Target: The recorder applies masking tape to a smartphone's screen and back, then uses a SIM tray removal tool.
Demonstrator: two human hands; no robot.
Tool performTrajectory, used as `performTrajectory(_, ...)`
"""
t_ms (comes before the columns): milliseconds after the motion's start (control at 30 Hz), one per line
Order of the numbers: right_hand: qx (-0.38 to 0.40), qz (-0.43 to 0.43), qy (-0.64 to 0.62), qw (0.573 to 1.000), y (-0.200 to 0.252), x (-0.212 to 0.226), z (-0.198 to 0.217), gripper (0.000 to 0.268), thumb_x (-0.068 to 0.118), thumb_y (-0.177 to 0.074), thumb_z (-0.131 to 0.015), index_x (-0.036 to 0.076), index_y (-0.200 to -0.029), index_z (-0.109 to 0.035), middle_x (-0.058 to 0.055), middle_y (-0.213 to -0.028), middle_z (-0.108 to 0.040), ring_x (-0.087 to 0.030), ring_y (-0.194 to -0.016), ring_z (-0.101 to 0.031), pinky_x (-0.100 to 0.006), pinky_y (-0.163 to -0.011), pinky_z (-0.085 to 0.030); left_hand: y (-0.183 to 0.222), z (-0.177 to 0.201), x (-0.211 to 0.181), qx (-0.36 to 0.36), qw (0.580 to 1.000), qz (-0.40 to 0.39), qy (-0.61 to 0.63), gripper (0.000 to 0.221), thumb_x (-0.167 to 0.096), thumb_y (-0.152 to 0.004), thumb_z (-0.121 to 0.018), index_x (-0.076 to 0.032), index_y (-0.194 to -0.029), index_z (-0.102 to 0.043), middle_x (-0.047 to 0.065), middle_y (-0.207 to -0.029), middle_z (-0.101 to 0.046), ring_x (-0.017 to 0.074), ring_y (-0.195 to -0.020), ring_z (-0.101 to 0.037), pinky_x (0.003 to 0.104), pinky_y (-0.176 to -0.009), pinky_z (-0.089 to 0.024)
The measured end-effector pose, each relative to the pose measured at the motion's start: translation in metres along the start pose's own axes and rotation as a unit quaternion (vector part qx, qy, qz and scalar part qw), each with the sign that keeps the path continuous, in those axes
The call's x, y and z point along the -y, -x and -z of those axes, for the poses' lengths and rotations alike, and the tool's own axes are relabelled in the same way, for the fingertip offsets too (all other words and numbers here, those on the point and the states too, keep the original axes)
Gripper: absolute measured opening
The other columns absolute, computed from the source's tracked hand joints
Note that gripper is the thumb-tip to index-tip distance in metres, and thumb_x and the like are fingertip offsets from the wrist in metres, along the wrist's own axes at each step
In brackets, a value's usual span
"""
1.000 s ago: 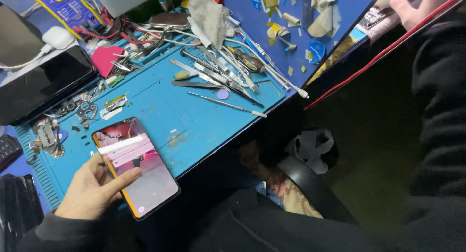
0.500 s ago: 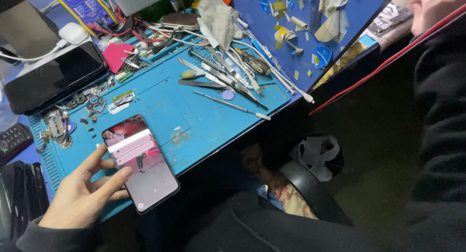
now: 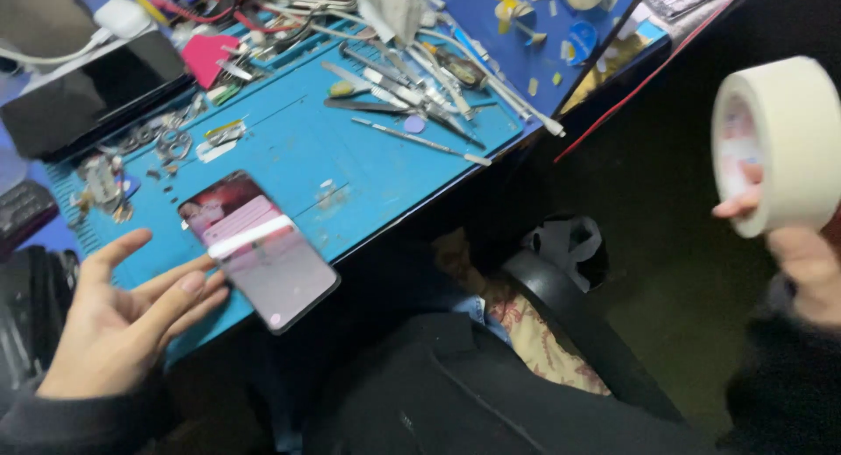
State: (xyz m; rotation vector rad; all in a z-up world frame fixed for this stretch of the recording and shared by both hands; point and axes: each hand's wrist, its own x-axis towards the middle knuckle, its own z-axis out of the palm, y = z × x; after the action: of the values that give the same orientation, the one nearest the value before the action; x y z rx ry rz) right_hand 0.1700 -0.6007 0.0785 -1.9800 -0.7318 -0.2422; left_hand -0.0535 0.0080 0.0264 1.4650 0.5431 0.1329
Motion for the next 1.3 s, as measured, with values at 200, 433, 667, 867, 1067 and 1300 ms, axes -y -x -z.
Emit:
performTrajectory(200, 0.134, 0.048, -0.15, 0.978, -0.016, 0.072, -0.159, 0.04, -0.012, -0.092, -0.06, -0.003, -0.126, -0.043, -0.021, -0.114, -0.074, -0.028, -0.106, -0.074, -0.042, -0.099, -0.059, 0.023, -0.02, 0.017, 0.025, 0.992, -0.052, 0.113, 0.074, -0.001, -0.093, -0.065, -0.007, -0.152, -0.02, 0.034, -0.156, -0.04, 0.0334, -0.136, -0.054, 0.043, -0.108, -0.049)
performTrajectory(433, 0.219, 0.252, -0.221, 0.916, -0.057, 0.114, -0.26, 0.045, -0.02, -0.088, -0.063, 0.005, -0.121, -0.047, -0.018, -0.114, -0.072, -0.029, -0.119, -0.069, -0.059, -0.131, -0.037, 0.062, -0.046, -0.011, -0.031, 0.984, -0.137, 0.105, 0.081, -0.002, -0.093, -0.069, -0.008, -0.153, -0.016, 0.03, -0.163, -0.029, 0.0329, -0.149, -0.041, 0.042, -0.117, -0.042)
performTrajectory(667, 0.181, 0.417, -0.067, 0.888, -0.078, 0.133, -0.282, 0.044, -0.017, -0.087, -0.065, 0.006, -0.121, -0.051, -0.016, -0.111, -0.073, -0.032, -0.115, -0.071, -0.055, -0.124, -0.041, 0.123, -0.072, -0.056, -0.066, 0.957, -0.281, -0.01, 0.049, -0.001, -0.101, -0.067, -0.002, -0.145, -0.047, 0.02, -0.15, -0.06, 0.0273, -0.138, -0.064, 0.037, -0.119, -0.051)
performTrajectory(867, 0.194, 0.407, -0.069, 0.89, -0.082, 0.146, -0.284, 0.038, -0.012, -0.091, -0.066, 0.007, -0.118, -0.05, -0.015, -0.109, -0.073, -0.032, -0.11, -0.072, -0.054, -0.12, -0.043, 0.107, -0.088, -0.083, -0.151, 0.844, -0.462, -0.228, 0.054, -0.011, -0.093, -0.081, 0.001, -0.137, -0.053, 0.014, -0.14, -0.06, 0.0315, -0.132, -0.063, 0.037, -0.114, -0.05)
performTrajectory(1067, 0.194, 0.428, -0.035, 0.882, -0.085, 0.14, -0.273, 0.036, 0.001, -0.09, -0.073, 0.007, -0.119, -0.052, -0.013, -0.111, -0.071, -0.033, -0.11, -0.071, -0.058, -0.12, -0.043, 0.093, -0.089, -0.085, -0.123, 0.802, -0.507, -0.289, 0.056, -0.025, -0.096, -0.088, -0.002, -0.138, -0.059, 0.012, -0.141, -0.061, 0.0301, -0.128, -0.063, 0.038, -0.108, -0.052)
performTrajectory(1300, 0.258, 0.497, 0.088, 0.824, -0.088, 0.137, -0.242, 0.044, 0.008, -0.086, -0.07, 0.003, -0.128, -0.059, -0.018, -0.117, -0.072, -0.035, -0.116, -0.069, -0.058, -0.12, -0.037, 0.09, -0.085, -0.077, -0.018, 0.859, -0.473, -0.194, 0.039, -0.019, -0.095, -0.088, -0.006, -0.122, -0.062, 0.009, -0.13, -0.062, 0.0214, -0.116, -0.07, 0.029, -0.096, -0.059)
